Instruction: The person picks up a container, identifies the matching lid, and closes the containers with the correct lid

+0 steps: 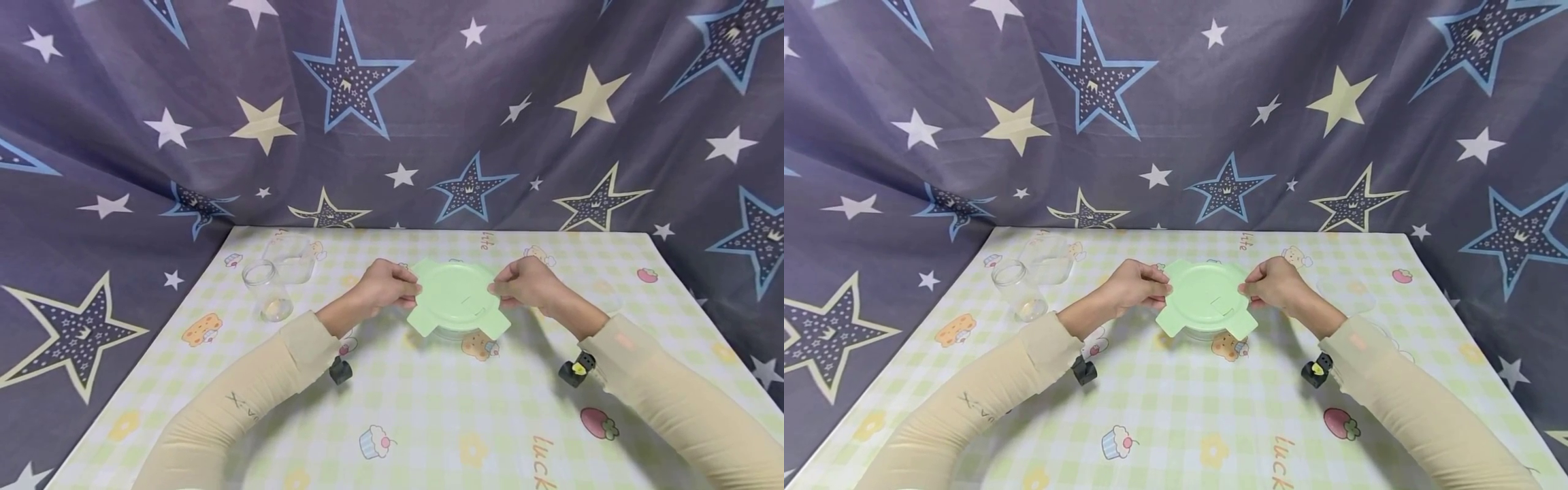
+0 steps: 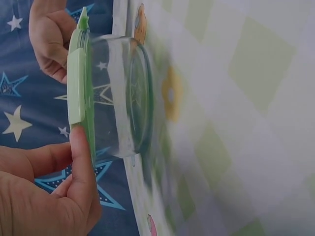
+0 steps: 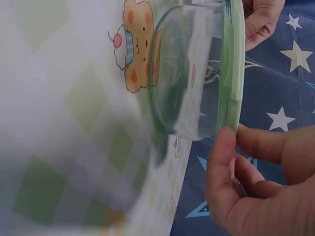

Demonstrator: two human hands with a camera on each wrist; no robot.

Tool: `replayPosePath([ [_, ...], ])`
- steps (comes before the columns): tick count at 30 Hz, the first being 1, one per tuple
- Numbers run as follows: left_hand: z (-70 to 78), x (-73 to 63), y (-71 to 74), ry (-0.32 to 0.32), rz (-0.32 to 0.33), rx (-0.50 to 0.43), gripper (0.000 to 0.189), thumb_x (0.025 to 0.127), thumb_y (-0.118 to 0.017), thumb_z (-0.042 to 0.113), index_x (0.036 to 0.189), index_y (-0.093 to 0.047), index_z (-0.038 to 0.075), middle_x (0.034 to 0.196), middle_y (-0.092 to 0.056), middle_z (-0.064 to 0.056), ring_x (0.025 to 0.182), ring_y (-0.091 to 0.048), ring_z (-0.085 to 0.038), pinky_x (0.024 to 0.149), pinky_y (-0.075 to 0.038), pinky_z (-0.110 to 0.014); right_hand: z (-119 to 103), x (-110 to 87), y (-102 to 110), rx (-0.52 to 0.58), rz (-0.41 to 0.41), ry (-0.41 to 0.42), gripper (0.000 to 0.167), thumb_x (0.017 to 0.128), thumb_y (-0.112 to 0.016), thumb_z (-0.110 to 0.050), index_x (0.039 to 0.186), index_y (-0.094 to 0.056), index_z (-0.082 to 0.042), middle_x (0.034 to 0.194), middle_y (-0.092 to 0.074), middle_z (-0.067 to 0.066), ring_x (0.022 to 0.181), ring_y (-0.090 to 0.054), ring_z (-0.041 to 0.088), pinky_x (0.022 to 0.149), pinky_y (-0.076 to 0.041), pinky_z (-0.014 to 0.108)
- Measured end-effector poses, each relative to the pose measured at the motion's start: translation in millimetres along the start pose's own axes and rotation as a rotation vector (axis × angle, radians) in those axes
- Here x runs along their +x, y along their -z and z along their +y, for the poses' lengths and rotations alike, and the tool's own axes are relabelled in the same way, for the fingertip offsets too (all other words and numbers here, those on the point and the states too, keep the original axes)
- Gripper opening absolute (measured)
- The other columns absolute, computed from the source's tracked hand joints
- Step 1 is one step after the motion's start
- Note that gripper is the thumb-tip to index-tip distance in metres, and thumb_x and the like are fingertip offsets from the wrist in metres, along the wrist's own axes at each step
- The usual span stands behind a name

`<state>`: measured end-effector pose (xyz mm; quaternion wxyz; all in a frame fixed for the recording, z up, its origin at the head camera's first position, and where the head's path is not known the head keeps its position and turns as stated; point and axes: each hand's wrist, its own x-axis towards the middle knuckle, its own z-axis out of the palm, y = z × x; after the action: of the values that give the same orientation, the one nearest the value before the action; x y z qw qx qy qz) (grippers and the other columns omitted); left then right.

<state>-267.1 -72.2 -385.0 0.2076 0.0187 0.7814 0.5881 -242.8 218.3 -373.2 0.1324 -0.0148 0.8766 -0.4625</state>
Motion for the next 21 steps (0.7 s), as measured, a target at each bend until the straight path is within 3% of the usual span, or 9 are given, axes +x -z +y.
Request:
replayPosePath([
  [4,-1.1,-2.0,2.5,-0.011,0.0,0.02,0.025,0.093,-0.074,0.003,0.117,-0.07,-0.005,0.113,-0.068,-0.017,0.084,-0.072,-0.022,0.076,-0.063,-0.03,-2.0,-2.8,4.2,-0.109,0.013,0.031,0.021,0.096,-0.073,-0.017,0.1,-0.072,0.004,0.083,-0.069,0.011,0.079,-0.071,0.027,0.075,-0.062,0.037],
  [7,-3.1,-3.4,4.8,-0.06,0.025,0.073,0.023,0.093,-0.075,0.005,0.114,-0.072,-0.003,0.11,-0.07,-0.014,0.087,-0.073,-0.029,0.074,-0.064,-0.032,-2.8,-3.9,8.2,-0.208,0.044,0.085,0.022,0.095,-0.074,-0.023,0.096,-0.074,-0.001,0.075,-0.067,0.009,0.071,-0.068,0.025,0.066,-0.055,0.033],
  [9,-4.9,-3.8,6.8,-0.15,0.063,0.183,0.021,0.093,-0.075,0.01,0.111,-0.074,-0.001,0.105,-0.072,-0.012,0.086,-0.073,-0.03,0.072,-0.064,-0.033,-2.4,-3.9,11.2,-0.28,0.061,0.16,0.022,0.094,-0.076,-0.024,0.097,-0.074,-0.003,0.074,-0.068,0.006,0.072,-0.066,0.023,0.066,-0.05,0.032],
  [14,-7.7,-3.6,11.5,-0.435,0.161,0.474,0.023,0.093,-0.076,0.018,0.111,-0.075,0.004,0.099,-0.074,-0.006,0.088,-0.071,-0.021,0.077,-0.059,-0.03,0.0,-5.1,16.9,-0.419,0.018,0.379,0.025,0.093,-0.078,-0.022,0.107,-0.074,-0.002,0.094,-0.074,0.006,0.087,-0.069,0.023,0.08,-0.057,0.04],
  [18,-9.9,-1.2,13.5,-0.624,0.067,0.529,0.027,0.093,-0.076,0.015,0.115,-0.073,-0.001,0.108,-0.072,-0.012,0.096,-0.07,-0.026,0.084,-0.06,-0.028,1.8,-8.2,18.2,-0.453,-0.037,0.503,0.029,0.093,-0.077,-0.019,0.114,-0.073,0.001,0.109,-0.073,0.012,0.097,-0.07,0.031,0.086,-0.06,0.047],
  [21,-11.6,0.3,15.1,-0.77,-0.037,0.635,0.031,0.092,-0.078,0.015,0.119,-0.072,0.0,0.115,-0.07,-0.011,0.102,-0.068,-0.027,0.09,-0.058,-0.027,2.6,-11.1,17.8,-0.466,-0.076,0.616,0.03,0.092,-0.079,-0.018,0.116,-0.072,0.0,0.113,-0.072,0.011,0.103,-0.068,0.032,0.089,-0.058,0.048],
])
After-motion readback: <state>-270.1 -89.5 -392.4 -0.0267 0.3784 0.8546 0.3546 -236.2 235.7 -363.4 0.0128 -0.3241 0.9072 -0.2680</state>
